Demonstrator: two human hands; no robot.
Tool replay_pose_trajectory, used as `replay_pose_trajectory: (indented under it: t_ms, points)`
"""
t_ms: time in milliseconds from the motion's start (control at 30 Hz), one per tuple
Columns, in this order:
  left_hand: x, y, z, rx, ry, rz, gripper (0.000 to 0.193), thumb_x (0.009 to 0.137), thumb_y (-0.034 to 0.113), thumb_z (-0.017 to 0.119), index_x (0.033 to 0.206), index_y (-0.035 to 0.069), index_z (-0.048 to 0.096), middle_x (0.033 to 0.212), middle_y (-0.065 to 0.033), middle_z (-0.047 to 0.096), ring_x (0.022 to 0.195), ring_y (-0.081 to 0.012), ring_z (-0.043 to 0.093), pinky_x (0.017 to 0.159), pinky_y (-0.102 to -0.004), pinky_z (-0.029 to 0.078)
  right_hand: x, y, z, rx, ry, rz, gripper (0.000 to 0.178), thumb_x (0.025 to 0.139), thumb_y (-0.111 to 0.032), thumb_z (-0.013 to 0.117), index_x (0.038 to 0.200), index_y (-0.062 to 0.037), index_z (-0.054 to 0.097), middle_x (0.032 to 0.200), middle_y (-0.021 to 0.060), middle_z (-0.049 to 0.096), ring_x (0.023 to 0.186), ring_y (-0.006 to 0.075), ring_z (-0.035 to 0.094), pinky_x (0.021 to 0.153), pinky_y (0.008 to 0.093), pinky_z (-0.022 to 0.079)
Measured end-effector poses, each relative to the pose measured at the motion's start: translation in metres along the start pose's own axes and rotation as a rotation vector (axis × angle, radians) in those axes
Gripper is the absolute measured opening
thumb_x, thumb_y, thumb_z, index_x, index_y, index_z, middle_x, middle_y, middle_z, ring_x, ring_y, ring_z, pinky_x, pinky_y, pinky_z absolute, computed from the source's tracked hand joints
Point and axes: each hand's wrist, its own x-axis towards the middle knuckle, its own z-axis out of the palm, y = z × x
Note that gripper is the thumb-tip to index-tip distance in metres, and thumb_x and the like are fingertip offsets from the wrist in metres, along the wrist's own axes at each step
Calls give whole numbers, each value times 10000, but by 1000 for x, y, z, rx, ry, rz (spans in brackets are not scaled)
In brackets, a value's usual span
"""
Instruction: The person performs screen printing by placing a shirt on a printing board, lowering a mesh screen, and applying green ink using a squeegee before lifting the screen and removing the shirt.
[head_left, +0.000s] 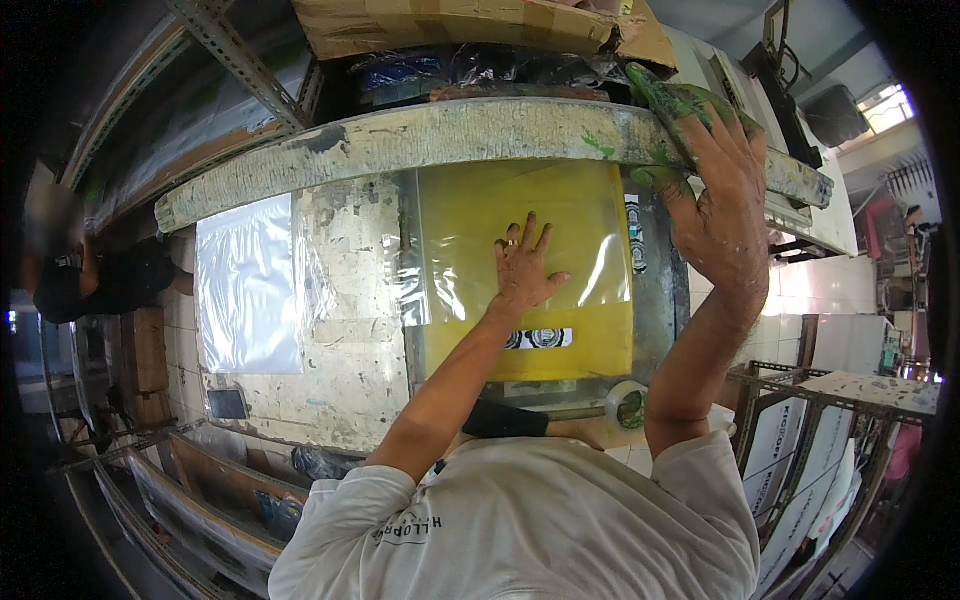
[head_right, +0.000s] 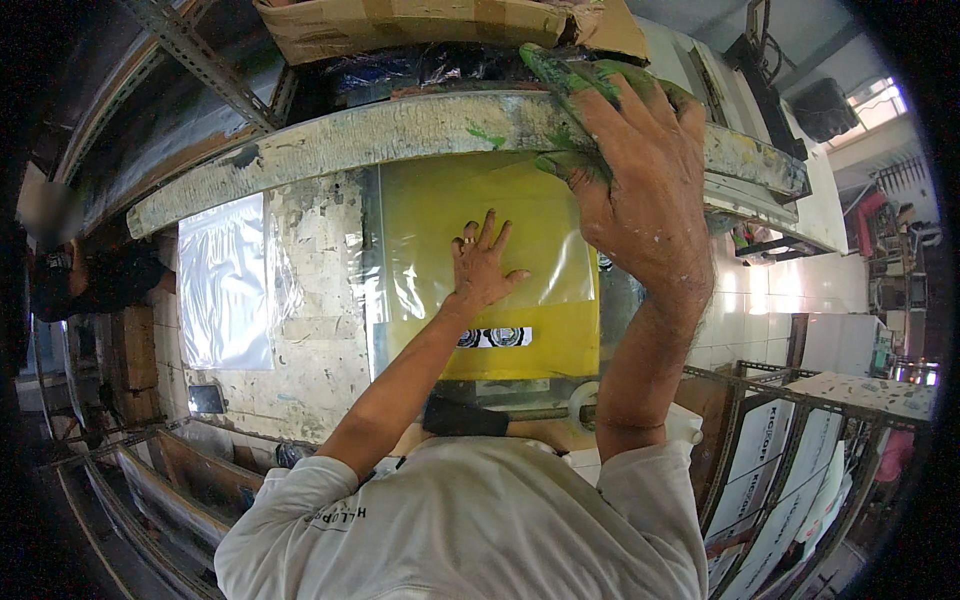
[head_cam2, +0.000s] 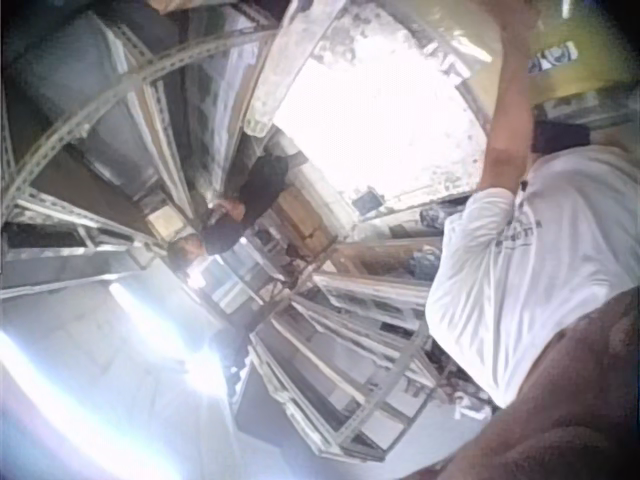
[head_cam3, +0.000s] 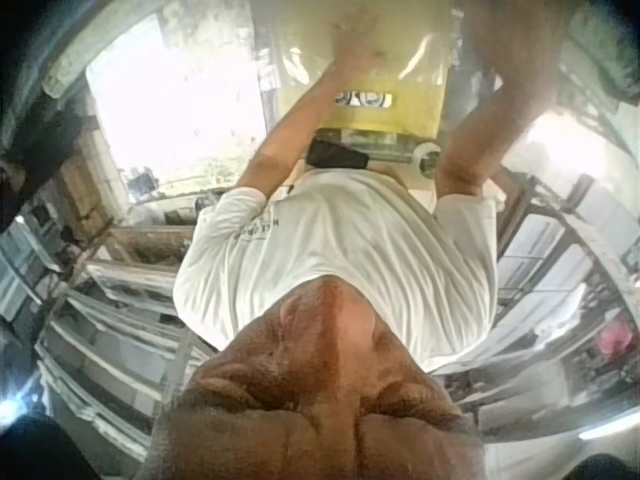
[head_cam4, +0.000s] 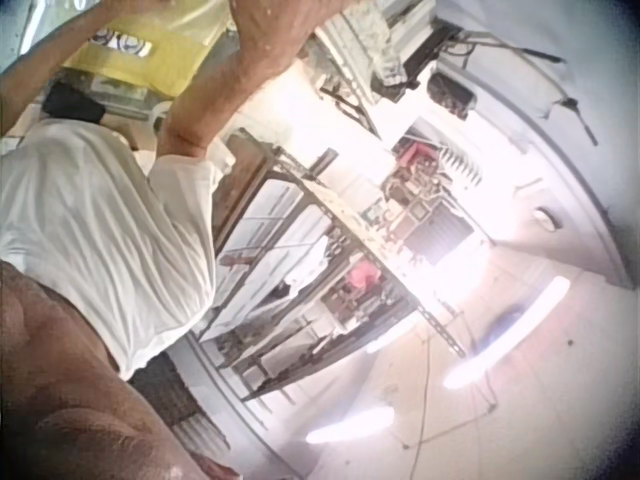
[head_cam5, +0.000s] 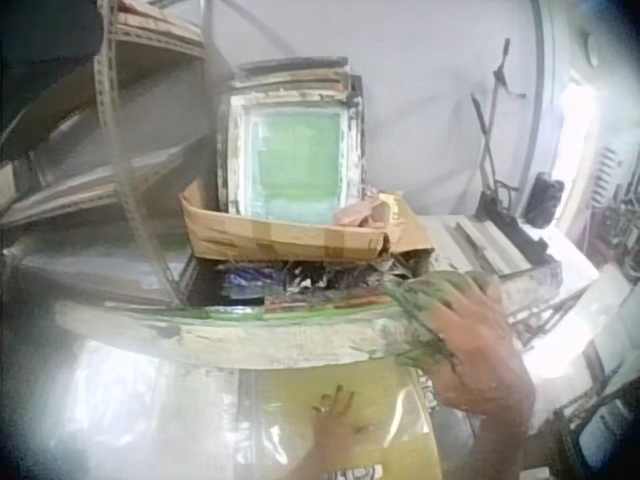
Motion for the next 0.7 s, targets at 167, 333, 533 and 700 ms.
replay_pose_trajectory:
  t_ms: [167,333,533,700]
  points:
    - [-13,10,6,-4,-42,60,854,746,558,628,1435,159,321,1527,-79,163,1322,-313,212,1025,-491,211,1,2,3,-23,77,-61,499,652,-71,656,1142,-24,578,1109,207,586,1062,395,505,906,475,308]
    - [-20,13,12,-37,-15,94,843,740,549,649,1412,132,360,1517,-110,180,1313,-339,224,1015,-529,202,1,3,3,-17,77,-70,496,653,-65,662,1141,-31,579,1096,204,587,1061,396,501,893,470,311]
    - [-29,10,13,-66,7,130,805,762,542,632,1402,127,373,1510,-121,198,1309,-335,228,1007,-521,203,2,-4,-4,54,-47,38,470,732,-98,660,1181,-5,559,1245,213,541,1216,396,438,1073,520,186]
    - [-30,7,10,-96,21,173,774,781,515,626,1399,123,372,1498,-123,239,1292,-330,252,993,-509,216,-2,-1,-1,7,-7,21,484,712,-87,663,1180,-15,562,1228,226,546,1203,397,443,1038,506,209]
